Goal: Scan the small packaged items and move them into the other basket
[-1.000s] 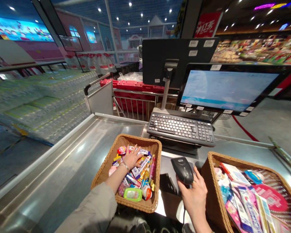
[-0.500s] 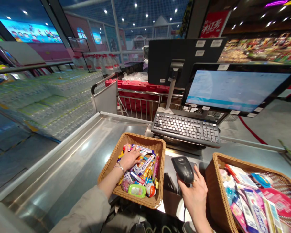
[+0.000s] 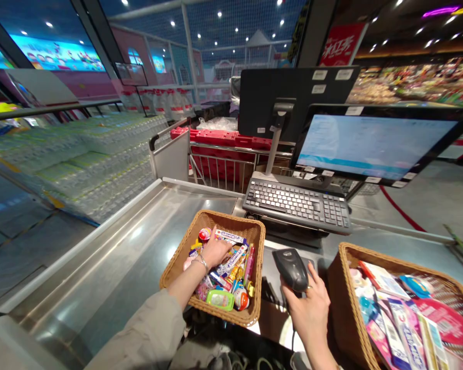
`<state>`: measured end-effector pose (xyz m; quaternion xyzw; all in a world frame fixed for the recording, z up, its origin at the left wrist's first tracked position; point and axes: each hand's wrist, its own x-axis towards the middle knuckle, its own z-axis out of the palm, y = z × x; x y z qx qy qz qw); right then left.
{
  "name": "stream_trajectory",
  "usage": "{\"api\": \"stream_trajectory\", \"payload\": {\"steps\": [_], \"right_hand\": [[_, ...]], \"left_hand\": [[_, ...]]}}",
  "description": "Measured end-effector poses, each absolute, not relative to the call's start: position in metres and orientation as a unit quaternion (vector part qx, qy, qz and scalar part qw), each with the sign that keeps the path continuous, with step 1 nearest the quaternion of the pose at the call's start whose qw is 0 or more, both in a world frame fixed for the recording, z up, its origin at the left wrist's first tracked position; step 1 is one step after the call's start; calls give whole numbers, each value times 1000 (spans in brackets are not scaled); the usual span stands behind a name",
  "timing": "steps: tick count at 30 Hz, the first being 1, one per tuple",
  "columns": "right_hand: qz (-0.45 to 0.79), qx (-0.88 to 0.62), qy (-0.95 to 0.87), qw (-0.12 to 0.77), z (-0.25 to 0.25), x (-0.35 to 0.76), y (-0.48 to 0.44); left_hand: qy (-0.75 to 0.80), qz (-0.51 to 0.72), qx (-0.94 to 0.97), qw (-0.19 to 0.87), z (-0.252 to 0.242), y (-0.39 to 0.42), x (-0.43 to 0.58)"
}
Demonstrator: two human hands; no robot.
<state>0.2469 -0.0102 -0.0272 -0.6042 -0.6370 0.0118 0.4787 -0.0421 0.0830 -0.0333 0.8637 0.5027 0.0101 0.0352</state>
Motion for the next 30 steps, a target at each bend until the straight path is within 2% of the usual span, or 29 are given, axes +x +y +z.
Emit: {"api": "stream_trajectory", "payload": {"steps": [5,11,20,30], "right_hand": [[1,-601,-636,483,-26,250,-11],[-2,-591,-641,489,-24,251,-10],[5,-602,-630,490,-22,250,-11],[15,-608,-623,492,-23,248,-11]], "left_hand": [[481,1,877,3,-33,87,-45],[402,-39,909,-99,-36,94,-43],[367,-62,917,-143,-40,112,-44],[397,-16,901,-175,-13,105,-69]]}}
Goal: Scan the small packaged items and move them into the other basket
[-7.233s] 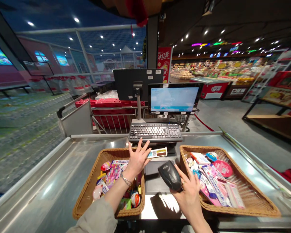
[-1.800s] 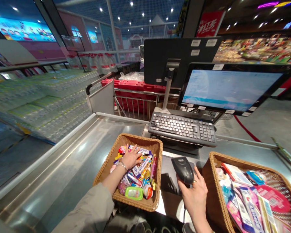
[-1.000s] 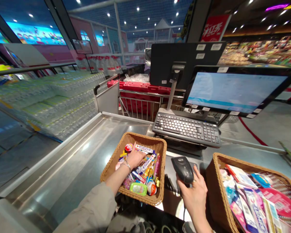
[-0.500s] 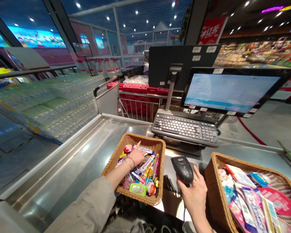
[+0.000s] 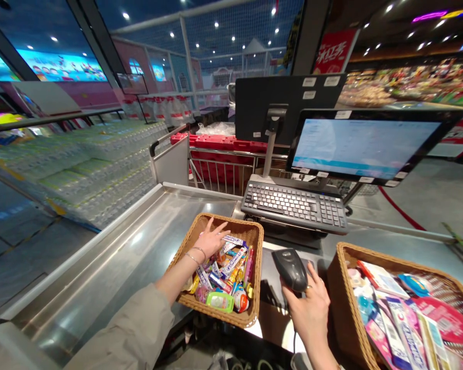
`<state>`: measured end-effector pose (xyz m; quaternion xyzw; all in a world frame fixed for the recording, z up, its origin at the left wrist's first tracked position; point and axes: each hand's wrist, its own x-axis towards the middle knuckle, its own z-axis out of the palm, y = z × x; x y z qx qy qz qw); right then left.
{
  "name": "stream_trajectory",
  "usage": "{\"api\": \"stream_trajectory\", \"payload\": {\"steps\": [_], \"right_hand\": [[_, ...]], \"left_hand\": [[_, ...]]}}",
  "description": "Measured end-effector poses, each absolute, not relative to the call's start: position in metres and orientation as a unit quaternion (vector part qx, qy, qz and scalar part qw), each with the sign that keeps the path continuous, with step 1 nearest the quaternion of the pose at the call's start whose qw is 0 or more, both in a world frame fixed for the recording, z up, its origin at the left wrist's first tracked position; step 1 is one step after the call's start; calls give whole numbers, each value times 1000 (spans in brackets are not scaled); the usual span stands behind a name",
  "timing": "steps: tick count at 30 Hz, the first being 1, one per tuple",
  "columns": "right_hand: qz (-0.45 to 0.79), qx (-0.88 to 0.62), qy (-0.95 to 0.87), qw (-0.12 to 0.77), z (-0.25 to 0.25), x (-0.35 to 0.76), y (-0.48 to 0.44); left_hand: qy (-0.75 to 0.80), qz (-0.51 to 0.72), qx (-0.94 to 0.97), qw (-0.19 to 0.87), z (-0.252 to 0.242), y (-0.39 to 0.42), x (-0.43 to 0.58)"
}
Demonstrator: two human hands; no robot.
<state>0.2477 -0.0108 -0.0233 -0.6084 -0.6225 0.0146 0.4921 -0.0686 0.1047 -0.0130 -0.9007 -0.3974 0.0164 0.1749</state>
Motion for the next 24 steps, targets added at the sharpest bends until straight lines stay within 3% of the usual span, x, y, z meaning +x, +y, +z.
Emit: {"api": "stream_trajectory", "payload": {"steps": [24], "right_hand": [[9,-612,-648,454,-18,246,-17]], "left_hand": [[-593,-257,-747,155,17,52,-31]]}}
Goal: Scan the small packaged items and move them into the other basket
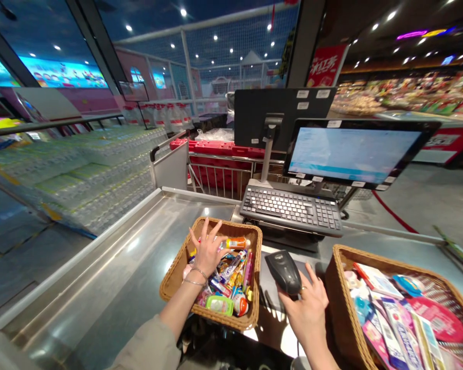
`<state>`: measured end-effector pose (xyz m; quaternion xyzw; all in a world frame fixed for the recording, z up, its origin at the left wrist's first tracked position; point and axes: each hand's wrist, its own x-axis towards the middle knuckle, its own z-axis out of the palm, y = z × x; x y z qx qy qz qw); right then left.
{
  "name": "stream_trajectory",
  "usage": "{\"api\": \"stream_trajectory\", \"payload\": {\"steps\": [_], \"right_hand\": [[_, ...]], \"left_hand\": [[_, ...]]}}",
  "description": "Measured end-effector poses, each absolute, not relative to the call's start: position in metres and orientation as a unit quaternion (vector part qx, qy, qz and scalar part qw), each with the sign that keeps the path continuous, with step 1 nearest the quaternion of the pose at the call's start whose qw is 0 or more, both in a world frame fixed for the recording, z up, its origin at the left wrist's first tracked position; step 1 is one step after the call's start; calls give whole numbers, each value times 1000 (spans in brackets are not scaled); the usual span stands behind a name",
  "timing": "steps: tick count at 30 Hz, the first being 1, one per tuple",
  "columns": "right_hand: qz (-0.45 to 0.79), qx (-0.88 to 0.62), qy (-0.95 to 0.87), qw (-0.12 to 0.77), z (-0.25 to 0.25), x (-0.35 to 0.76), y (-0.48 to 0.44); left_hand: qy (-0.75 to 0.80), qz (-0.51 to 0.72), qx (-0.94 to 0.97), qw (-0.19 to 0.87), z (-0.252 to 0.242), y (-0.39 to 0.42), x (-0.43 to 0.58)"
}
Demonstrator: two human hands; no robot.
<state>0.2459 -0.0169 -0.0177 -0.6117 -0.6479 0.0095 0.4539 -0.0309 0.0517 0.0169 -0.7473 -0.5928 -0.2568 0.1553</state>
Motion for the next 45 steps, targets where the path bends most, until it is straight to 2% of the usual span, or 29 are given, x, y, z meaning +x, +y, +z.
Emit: {"api": "stream_trajectory", "payload": {"steps": [11,19,25,45], "right_hand": [[-7,-594,-693,409,-4,245,-23],[-7,-581,-717,385,9,245,-29],[-11,-574,-726,377,10,246,-28],[-41,-563,-748,350,7,247,-25]], "left_hand": [[-584,-319,-725,178,13,54,-4],[-587,-308,-729,172,12,59,4],[-563,-355,-731,153,11,64,7],[-578,-298,-742,163,10,70,9]]}}
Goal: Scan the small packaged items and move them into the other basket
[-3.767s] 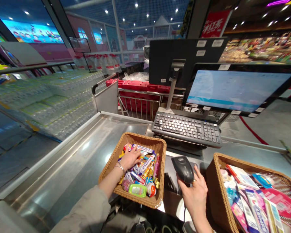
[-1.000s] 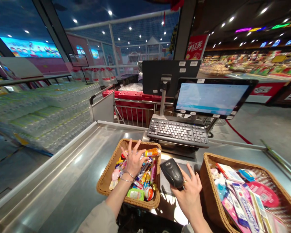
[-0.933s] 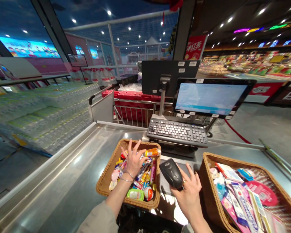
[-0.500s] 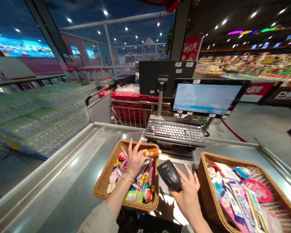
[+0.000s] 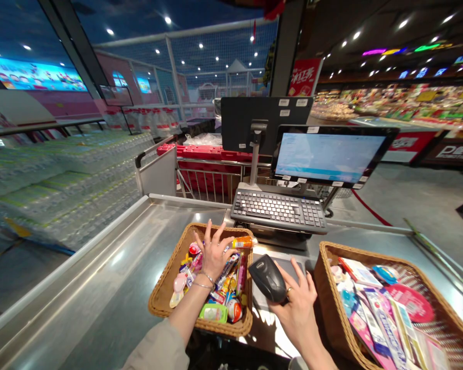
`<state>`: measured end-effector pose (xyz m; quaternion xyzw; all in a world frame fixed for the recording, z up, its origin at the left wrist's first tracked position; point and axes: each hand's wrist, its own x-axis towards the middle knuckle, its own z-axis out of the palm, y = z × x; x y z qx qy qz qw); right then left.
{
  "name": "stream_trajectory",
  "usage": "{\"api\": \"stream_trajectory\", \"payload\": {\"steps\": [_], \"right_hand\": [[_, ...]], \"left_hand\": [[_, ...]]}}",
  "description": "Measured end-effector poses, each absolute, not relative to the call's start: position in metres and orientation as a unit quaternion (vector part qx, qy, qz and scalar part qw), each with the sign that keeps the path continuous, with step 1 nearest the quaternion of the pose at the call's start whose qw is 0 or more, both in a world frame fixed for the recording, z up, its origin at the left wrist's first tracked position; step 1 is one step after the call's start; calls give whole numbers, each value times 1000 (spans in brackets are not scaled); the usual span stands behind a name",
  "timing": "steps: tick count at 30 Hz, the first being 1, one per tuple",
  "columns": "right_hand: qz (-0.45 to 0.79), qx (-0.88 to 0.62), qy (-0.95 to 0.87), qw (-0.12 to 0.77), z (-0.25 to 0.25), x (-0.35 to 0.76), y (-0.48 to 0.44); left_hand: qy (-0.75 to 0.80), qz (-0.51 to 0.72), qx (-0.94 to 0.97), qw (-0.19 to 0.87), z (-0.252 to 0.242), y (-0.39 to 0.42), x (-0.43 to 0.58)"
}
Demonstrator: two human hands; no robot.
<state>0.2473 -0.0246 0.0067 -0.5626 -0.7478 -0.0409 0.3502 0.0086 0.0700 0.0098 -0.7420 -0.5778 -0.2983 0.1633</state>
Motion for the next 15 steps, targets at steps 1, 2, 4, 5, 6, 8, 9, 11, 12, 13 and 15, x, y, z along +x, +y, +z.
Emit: {"api": "stream_trajectory", "payload": {"steps": [1,2,4,5,6,8,9,11,12,13,15], "right_hand": [[-41,-561,-749,350,7,247,-25],[-40,-561,-749,351,7,247,-25],[-40,-560,-749,352,7,247,-25],[-39,-560,-749,352,7,247,-25],[-39,-560,-748,354,8,247,-26],[-39,-559,-748,357,9,247,-26],[-39,-558,-748,358,9,247,-26],[-37,-558,-748,357,10,247,-26],[-36,-559,-749,355,10,247,-27],[-33,-560,-750,351,10,247,-27],[-30,-561,-751,346,10,248,-27]], "left_hand": [[-575,-304,-742,163,10,70,9],[-571,-311,-742,163,10,70,9],[-566,-320,-742,165,10,70,9],[-567,-318,-742,166,10,70,9],[-569,-311,-743,166,11,70,9],[-577,-293,-744,165,11,70,10],[-580,-288,-744,163,11,70,10],[-579,-299,-742,158,12,69,11],[-576,-312,-739,155,13,69,11],[-572,-327,-737,152,14,68,12],[-565,-350,-732,149,15,68,13]]}}
